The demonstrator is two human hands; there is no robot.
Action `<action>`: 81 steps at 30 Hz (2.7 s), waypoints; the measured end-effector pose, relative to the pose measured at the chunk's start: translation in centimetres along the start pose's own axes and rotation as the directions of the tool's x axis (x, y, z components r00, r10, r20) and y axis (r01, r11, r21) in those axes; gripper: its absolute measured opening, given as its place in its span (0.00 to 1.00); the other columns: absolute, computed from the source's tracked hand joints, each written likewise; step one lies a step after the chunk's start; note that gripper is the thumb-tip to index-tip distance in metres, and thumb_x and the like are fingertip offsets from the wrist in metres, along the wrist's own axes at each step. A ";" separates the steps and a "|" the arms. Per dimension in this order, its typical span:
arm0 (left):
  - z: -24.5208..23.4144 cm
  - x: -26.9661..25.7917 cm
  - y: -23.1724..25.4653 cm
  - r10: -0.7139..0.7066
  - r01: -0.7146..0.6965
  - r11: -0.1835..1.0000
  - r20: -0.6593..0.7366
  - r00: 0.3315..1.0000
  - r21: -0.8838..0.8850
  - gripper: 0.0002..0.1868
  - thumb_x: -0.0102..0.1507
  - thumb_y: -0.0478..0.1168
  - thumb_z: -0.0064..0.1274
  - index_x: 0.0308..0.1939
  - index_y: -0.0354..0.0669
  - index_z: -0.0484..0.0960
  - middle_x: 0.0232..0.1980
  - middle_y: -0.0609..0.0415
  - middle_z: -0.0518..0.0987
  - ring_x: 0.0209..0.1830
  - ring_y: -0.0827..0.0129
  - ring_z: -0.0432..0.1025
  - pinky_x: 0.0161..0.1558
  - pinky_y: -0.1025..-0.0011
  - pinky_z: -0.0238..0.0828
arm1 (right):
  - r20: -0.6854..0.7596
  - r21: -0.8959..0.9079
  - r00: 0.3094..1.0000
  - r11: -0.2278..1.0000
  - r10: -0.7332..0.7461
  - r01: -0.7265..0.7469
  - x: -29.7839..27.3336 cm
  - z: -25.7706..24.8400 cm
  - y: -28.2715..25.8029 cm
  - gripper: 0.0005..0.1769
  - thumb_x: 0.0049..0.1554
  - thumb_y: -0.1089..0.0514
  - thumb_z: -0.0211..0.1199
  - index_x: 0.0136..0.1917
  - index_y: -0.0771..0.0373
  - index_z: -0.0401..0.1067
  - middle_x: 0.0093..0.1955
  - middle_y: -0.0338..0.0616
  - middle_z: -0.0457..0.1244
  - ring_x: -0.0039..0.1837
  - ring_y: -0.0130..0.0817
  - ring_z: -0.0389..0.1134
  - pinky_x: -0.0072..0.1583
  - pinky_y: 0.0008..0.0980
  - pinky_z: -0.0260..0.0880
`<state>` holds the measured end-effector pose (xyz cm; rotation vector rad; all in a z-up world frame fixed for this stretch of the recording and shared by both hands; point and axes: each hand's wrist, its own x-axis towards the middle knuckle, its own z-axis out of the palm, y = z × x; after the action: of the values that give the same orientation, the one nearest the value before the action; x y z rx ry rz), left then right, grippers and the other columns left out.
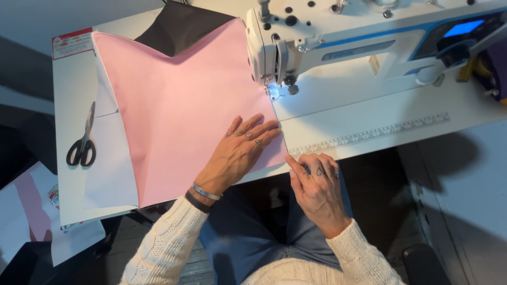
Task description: Sewing fabric pieces together using a sewing machine and trimming with scissors.
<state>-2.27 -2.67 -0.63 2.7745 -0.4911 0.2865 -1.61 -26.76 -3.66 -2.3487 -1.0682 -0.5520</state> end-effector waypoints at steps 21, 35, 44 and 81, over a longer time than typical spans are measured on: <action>0.5 -1.2 -1.9 -0.009 0.008 0.998 0.008 1.000 0.060 0.21 0.76 0.50 0.36 0.72 0.77 0.73 0.73 0.70 0.73 0.78 0.65 0.62 0.75 0.45 0.55 | 0.000 -0.049 1.000 0.998 -0.026 0.026 -0.5 0.6 -1.4 0.18 0.67 0.54 0.57 0.68 0.58 0.75 0.51 0.42 0.61 0.62 0.44 0.65 0.74 0.58 0.52; 1.5 -0.9 -2.2 -0.015 0.016 0.998 -0.015 1.000 0.060 0.21 0.76 0.50 0.38 0.72 0.79 0.72 0.74 0.70 0.73 0.78 0.65 0.63 0.76 0.45 0.55 | 0.008 -0.101 1.000 0.995 -0.010 0.011 0.0 0.6 -1.4 0.17 0.67 0.54 0.58 0.66 0.55 0.77 0.50 0.39 0.61 0.62 0.41 0.65 0.74 0.55 0.52; 1.7 -0.2 -3.0 -0.033 0.033 0.998 0.003 0.999 0.051 0.22 0.76 0.50 0.36 0.73 0.80 0.71 0.74 0.71 0.72 0.79 0.65 0.62 0.76 0.43 0.54 | 0.016 -0.087 1.000 0.996 -0.007 0.009 1.1 0.9 -1.0 0.17 0.67 0.55 0.58 0.66 0.57 0.77 0.50 0.40 0.61 0.62 0.43 0.65 0.74 0.57 0.52; 1.9 2.1 -6.4 0.032 -0.025 0.997 -0.105 0.994 0.071 0.19 0.76 0.49 0.38 0.68 0.76 0.76 0.71 0.70 0.74 0.76 0.67 0.65 0.74 0.47 0.57 | 0.045 -0.062 0.999 0.998 0.010 -0.007 4.1 2.4 0.4 0.17 0.68 0.55 0.56 0.66 0.59 0.77 0.48 0.40 0.59 0.61 0.45 0.63 0.74 0.72 0.49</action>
<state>2.25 1.82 -3.55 2.8034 -0.5038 0.4639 1.57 -23.16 -3.42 -2.4285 -1.0747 -0.5386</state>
